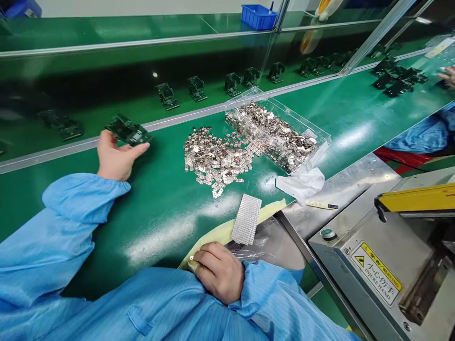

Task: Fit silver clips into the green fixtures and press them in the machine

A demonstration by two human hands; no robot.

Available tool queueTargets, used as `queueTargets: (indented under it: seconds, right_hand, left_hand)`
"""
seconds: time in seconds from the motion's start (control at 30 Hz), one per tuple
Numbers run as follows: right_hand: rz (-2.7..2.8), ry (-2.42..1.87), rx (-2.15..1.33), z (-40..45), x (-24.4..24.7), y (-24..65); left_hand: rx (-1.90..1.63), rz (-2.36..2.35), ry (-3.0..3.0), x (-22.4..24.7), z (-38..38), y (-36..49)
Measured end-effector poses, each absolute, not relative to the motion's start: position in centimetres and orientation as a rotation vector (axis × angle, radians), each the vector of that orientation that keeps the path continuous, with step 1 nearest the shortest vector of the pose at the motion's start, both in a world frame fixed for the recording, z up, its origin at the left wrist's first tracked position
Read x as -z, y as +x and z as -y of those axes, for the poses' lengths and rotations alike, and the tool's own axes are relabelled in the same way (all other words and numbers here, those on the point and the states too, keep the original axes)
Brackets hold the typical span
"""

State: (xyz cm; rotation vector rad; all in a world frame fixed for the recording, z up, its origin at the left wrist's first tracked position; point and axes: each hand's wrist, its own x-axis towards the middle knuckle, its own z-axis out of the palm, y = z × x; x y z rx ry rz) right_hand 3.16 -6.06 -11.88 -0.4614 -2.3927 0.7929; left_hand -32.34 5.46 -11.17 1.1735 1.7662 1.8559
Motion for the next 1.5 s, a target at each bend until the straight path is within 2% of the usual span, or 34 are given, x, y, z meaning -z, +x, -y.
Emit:
queueTargets:
  seconds: [0.1, 0.27, 0.7, 0.9, 1.03, 1.23, 1.5]
  right_hand:
    - [2.357, -0.4, -0.763, 6.1, 12.0, 3.0]
    - [2.348, -0.463, -0.649, 6.6, 12.1, 3.1]
    - [2.268, -0.232, -0.714, 6.7, 12.9, 1.5]
    - [1.84, -0.818, -1.008, 6.7, 11.1, 3.3]
    - [1.699, -0.948, -1.16, 6.4, 9.0, 5.4]
    - [1.556, -1.013, -1.122, 5.7, 7.4, 6.4]
    - [1.461, -1.207, -1.002, 5.3, 7.9, 5.2]
  left_hand:
    - [-1.906, -1.489, 1.146, 11.5, -3.7, -27.1]
    - [-1.715, -1.3, 1.004, 11.4, 0.2, -20.8]
    - [-1.571, -1.246, 0.819, 10.3, 7.3, -16.5]
    - [-1.515, -1.247, 0.88, 10.2, 7.4, -16.1]
    - [-1.476, -1.143, 0.954, 10.3, 6.8, -14.7]
    - [-1.369, -0.849, 0.929, 10.2, 6.2, -11.2]
    - [-1.305, -0.799, 0.96, 10.2, 6.5, -10.8]
